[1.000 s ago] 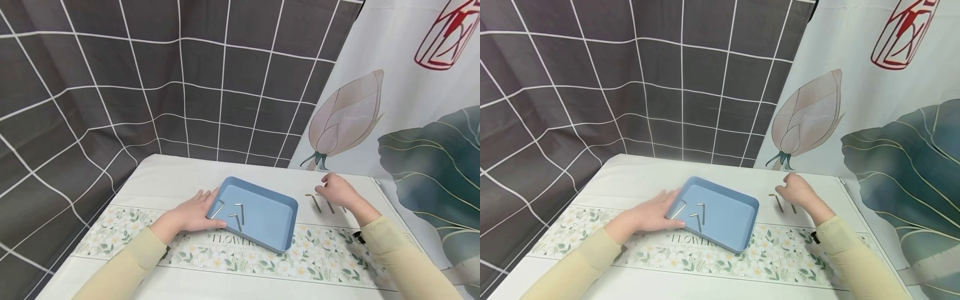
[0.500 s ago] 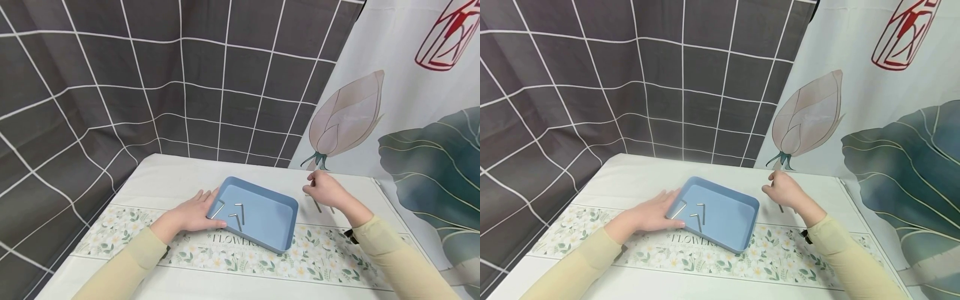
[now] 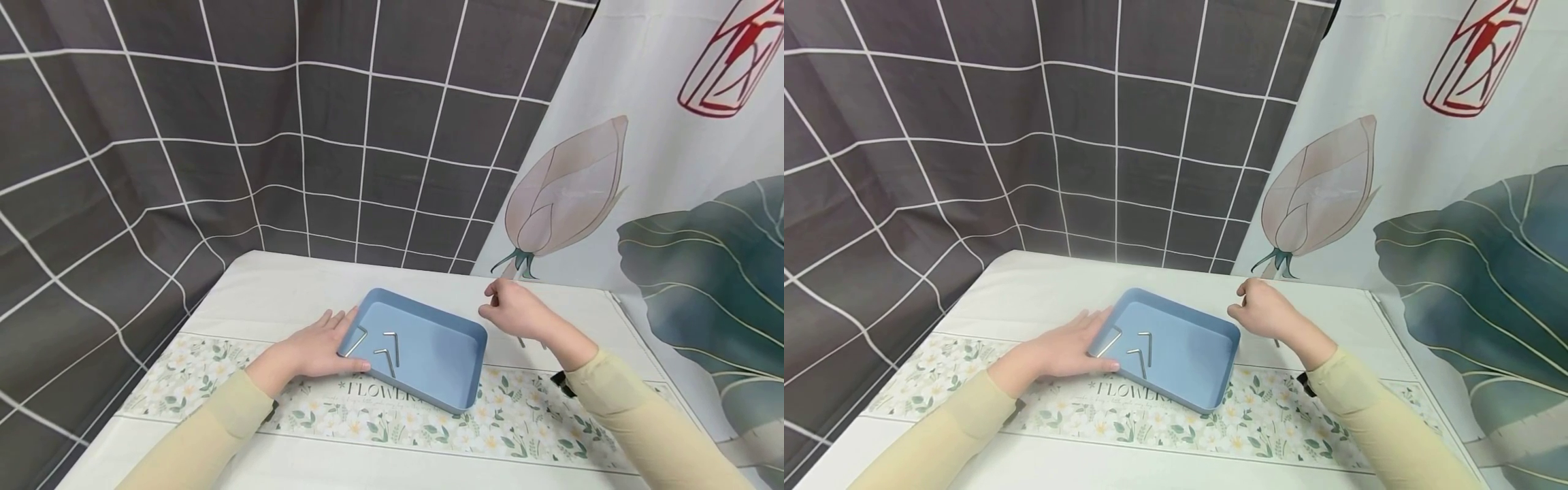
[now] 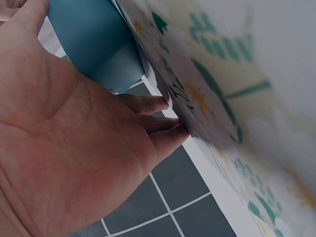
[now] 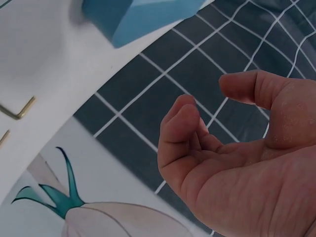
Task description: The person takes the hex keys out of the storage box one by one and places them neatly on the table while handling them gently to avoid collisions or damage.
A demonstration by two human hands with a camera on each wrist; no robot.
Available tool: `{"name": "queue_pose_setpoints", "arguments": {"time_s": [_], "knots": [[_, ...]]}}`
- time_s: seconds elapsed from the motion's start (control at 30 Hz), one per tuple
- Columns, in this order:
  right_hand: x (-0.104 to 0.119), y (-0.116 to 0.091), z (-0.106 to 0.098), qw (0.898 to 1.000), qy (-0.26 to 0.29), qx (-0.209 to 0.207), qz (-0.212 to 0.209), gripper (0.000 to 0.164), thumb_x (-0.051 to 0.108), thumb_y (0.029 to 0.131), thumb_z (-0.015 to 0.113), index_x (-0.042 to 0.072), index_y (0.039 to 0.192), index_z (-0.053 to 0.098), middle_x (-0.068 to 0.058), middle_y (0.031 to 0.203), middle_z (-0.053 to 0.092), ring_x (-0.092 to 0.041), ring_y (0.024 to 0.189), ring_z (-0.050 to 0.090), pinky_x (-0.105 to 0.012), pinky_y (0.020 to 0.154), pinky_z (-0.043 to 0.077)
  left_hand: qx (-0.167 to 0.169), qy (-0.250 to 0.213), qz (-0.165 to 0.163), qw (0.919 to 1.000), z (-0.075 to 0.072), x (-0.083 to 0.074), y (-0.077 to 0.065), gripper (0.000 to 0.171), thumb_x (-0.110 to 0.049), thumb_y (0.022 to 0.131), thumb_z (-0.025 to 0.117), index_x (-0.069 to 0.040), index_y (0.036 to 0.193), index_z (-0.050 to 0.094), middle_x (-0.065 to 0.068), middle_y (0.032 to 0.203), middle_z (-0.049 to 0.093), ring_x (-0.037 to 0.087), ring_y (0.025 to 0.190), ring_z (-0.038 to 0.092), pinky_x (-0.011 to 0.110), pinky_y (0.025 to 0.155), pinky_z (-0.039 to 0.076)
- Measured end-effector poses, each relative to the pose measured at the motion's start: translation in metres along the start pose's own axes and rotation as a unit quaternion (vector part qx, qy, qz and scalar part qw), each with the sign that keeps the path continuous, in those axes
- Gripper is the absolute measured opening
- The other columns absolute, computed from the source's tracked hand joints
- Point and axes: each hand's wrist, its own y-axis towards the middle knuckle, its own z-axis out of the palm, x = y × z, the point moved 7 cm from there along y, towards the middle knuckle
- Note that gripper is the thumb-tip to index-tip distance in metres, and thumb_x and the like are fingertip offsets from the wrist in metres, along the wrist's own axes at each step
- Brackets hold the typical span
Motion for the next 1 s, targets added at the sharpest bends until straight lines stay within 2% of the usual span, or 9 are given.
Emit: {"name": "queue_pose_setpoints", "arguments": {"time_s": [0.23,0.5,0.77,1.0], "knots": [[0.016,-0.002,0.007,1.0,-0.002,0.015,-0.011,0.04,0.014,0.1,0.068,-0.015,0.128,0.063,-0.012,0.096,0.065,-0.021,0.073,0.057,-0.037,0.068,0.05,-0.001,0.0,0.001,1.0,-0.001,-0.001,0.001,0.126,-0.086,0.095,0.063,-0.012,0.181,0.007,0.029,0.18,0.022,0.055,0.166,0.013,0.069,0.132,0.023],[0.03,0.0,0.018,0.999,-0.008,0.031,-0.021,0.038,0.015,0.101,0.072,-0.012,0.126,0.064,-0.011,0.094,0.065,-0.021,0.074,0.058,-0.038,0.069,0.053,-0.001,0.001,0.002,1.0,0.0,0.001,0.001,0.127,-0.087,0.094,0.061,-0.013,0.181,0.006,0.029,0.18,0.022,0.056,0.166,0.013,0.069,0.132,0.023],[0.041,0.004,0.029,0.998,-0.028,0.042,-0.037,0.036,0.015,0.101,0.071,-0.011,0.125,0.065,-0.009,0.093,0.065,-0.021,0.074,0.059,-0.039,0.069,0.054,-0.001,0.002,0.005,1.0,-0.002,-0.003,-0.001,0.127,-0.086,0.094,0.063,-0.009,0.18,0.009,0.031,0.179,0.024,0.057,0.165,0.015,0.07,0.131,0.025],[0.048,0.008,0.039,0.997,-0.024,0.059,-0.045,0.035,0.015,0.101,0.07,-0.009,0.126,0.064,-0.008,0.093,0.063,-0.02,0.074,0.058,-0.038,0.07,0.053,0.001,0.0,0.004,1.0,-0.004,-0.005,-0.002,0.127,-0.085,0.095,0.064,-0.009,0.18,0.009,0.031,0.179,0.024,0.057,0.165,0.015,0.07,0.131,0.024]]}}
